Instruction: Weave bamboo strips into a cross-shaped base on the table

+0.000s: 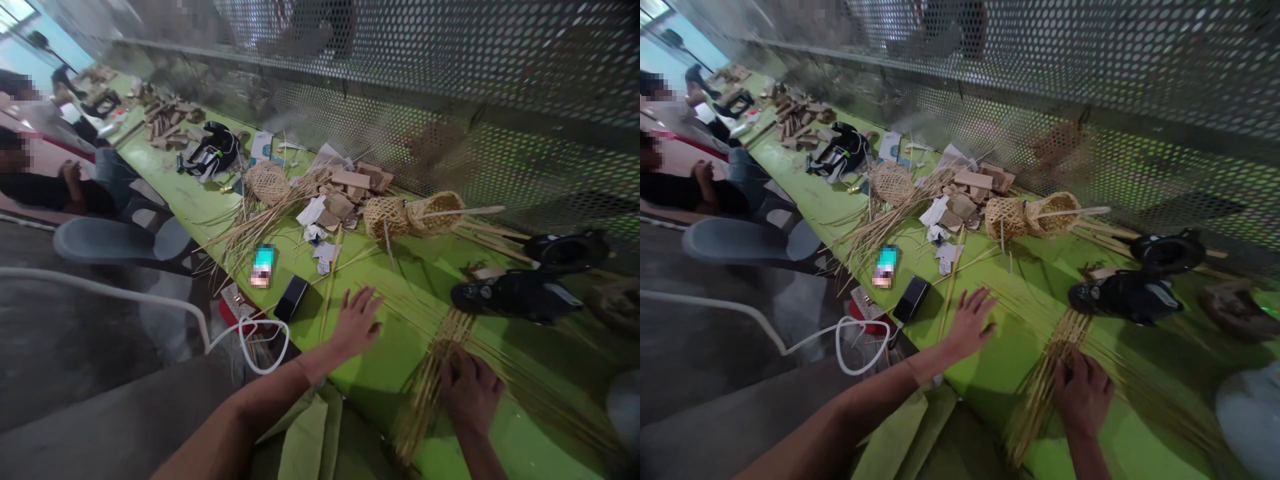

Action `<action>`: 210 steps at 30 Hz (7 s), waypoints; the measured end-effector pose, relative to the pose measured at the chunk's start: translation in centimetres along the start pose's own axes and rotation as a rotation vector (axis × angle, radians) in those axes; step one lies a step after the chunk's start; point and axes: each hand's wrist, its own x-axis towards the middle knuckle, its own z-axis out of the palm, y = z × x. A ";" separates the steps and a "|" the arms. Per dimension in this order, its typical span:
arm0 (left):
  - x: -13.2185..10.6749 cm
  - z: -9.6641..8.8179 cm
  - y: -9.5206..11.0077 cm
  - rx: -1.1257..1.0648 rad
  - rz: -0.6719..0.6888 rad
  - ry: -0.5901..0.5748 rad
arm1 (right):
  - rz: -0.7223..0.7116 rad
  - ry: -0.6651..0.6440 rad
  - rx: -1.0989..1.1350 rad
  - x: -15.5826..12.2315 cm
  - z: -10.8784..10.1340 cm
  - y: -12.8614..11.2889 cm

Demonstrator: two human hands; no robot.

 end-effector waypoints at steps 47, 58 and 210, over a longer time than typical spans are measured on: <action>6.2 7.6 7.5 0.000 0.379 -0.327 | 0.143 -0.367 0.158 3.6 -4.8 0.7; 7.0 7.3 7.9 -0.008 0.334 -0.341 | 0.158 -0.391 0.183 4.2 -5.0 1.0; 11.9 6.2 9.5 0.207 0.388 -0.290 | 0.011 -0.677 -0.193 10.7 -6.7 0.7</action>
